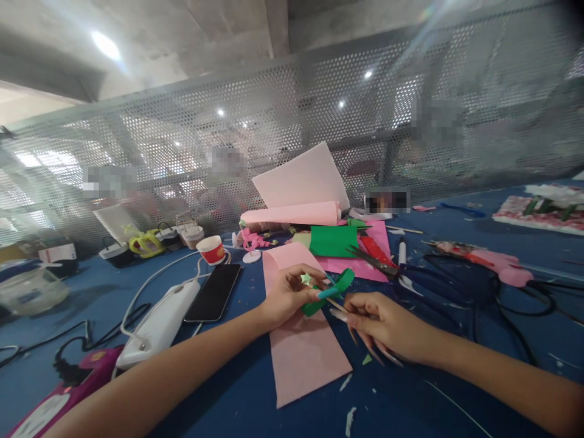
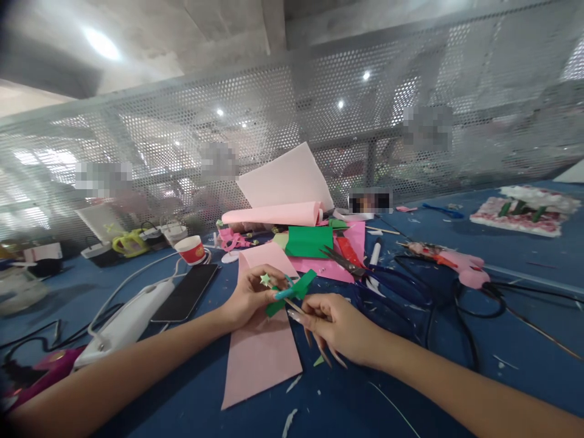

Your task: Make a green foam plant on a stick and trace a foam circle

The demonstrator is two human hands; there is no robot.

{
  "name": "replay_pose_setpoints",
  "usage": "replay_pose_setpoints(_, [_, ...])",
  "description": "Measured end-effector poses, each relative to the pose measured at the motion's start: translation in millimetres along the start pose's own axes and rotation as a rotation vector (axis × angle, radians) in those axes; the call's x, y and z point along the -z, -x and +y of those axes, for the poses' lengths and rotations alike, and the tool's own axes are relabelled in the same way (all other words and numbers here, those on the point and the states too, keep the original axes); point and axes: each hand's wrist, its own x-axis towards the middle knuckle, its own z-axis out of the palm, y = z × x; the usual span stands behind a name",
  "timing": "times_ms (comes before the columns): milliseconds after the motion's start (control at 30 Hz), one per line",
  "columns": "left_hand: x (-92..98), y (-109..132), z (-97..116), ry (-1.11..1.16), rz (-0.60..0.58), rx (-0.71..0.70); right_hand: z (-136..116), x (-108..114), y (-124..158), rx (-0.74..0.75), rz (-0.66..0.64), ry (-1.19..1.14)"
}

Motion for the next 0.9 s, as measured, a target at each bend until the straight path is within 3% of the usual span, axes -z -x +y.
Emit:
replay_pose_setpoints(567, [6.4,0.4,-4.9,-0.149,0.026,0.111,-1.8,0.3,-0.1,0.019,0.047,-0.018])
replay_pose_setpoints(900, [2.6,0.6,-3.1,-0.094,0.026,0.103,-6.1,2.4,1.8,-0.06,-0.023,-0.076])
